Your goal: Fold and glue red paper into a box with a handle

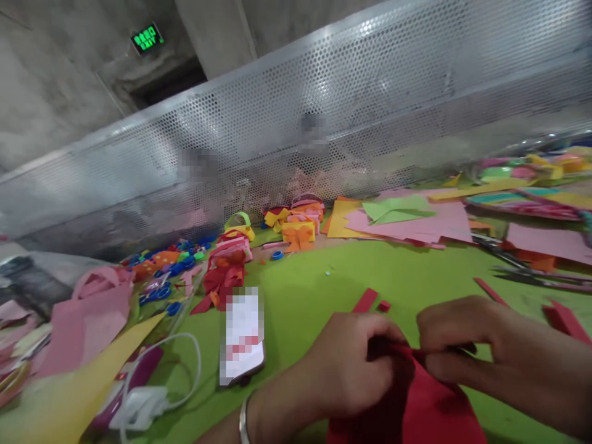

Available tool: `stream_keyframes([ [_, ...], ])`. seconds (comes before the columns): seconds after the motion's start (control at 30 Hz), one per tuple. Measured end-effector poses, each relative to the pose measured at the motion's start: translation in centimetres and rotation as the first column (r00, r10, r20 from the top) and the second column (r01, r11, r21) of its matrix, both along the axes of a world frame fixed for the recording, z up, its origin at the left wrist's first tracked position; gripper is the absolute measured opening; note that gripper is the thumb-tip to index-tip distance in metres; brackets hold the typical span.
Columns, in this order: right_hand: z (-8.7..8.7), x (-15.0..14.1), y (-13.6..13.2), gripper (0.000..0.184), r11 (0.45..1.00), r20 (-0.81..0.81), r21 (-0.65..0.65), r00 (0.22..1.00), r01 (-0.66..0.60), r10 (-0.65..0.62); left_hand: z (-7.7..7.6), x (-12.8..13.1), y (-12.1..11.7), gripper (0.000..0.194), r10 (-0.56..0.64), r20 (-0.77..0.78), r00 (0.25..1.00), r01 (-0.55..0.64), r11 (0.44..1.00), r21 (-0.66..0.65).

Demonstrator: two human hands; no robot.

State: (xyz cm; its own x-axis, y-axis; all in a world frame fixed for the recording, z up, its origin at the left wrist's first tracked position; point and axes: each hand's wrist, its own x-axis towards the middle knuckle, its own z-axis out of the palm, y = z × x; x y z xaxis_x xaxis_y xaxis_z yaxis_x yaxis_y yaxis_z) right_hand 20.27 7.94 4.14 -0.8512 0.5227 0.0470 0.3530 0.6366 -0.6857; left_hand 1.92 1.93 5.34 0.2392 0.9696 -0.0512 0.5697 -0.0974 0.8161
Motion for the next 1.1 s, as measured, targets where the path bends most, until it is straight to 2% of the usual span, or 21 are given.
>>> stream_keyframes([
  [0.13, -1.2, 0.8, 0.2, 0.039, 0.999, -0.049, -0.014, 0.998, -0.033, 0.032, 0.1, 0.2, -0.1, 0.021, -0.01, -0.088, 0.996, 0.017, 0.997, 0.074],
  [0.27, -2.9, 0.9, 0.5, 0.037, 0.999, -0.05, 0.035, 0.999, 0.022, -0.02, -0.3, 0.3, -0.1, 0.016, 0.046, -0.172, 0.984, -0.024, 0.991, 0.131],
  [0.37, -3.9, 0.6, 0.5, 0.042, 0.997, -0.048, 0.063, 0.998, 0.034, -0.031, -0.7, 0.4, 0.0, 0.009, 0.002, -0.232, 0.973, 0.036, 0.986, 0.163],
  [0.53, -3.8, 0.7, 0.2, 0.041, 0.991, -0.118, 0.132, 0.993, 0.008, 0.008, -0.5, 0.5, 0.0, 0.013, -0.052, -0.275, 0.96, 0.104, 0.978, 0.181],
  [0.63, -2.8, 0.9, 0.5, 0.047, 0.985, -0.23, 0.165, 0.97, -0.044, 0.082, 0.7, -0.2, 0.0, 0.015, -0.109, -0.187, 0.976, 0.129, 0.987, 0.097],
  [0.73, -1.8, 1.2, 1.4, 0.042, 0.981, -0.32, 0.175, 0.937, -0.083, 0.136, 2.3, -1.6, 0.3, 0.022, -0.124, 0.109, 0.986, 0.121, 0.992, 0.031],
  [0.8, -1.4, 1.5, 2.1, 0.034, 0.985, -0.353, 0.169, 0.932, -0.022, 0.081, 3.1, -2.8, 0.5, 0.03, -0.097, 0.293, 0.951, 0.081, 0.994, 0.067],
  [0.87, -1.3, 1.8, 2.6, 0.032, 0.985, -0.371, 0.152, 0.928, 0.08, -0.018, 3.5, -3.9, 0.8, 0.033, -0.068, 0.349, 0.935, 0.027, 0.992, 0.122],
  [0.93, -1.3, 1.9, 3.0, 0.034, 0.977, -0.383, 0.135, 0.918, 0.163, -0.101, 3.7, -4.9, 0.9, 0.038, -0.071, 0.294, 0.953, 0.029, 0.989, 0.145],
  [1.03, -1.3, 1.9, 3.5, 0.032, 0.958, -0.388, 0.141, 0.904, 0.251, -0.18, 3.7, -5.9, 0.9, 0.063, -0.153, 0.17, 0.974, 0.136, 0.985, 0.107],
  [1.1, -1.1, 1.9, 3.7, 0.032, 0.948, -0.357, 0.164, 0.912, 0.272, -0.2, 3.6, -6.1, 1.0, 0.064, -0.146, 0.111, 0.983, 0.14, 0.988, 0.061],
])
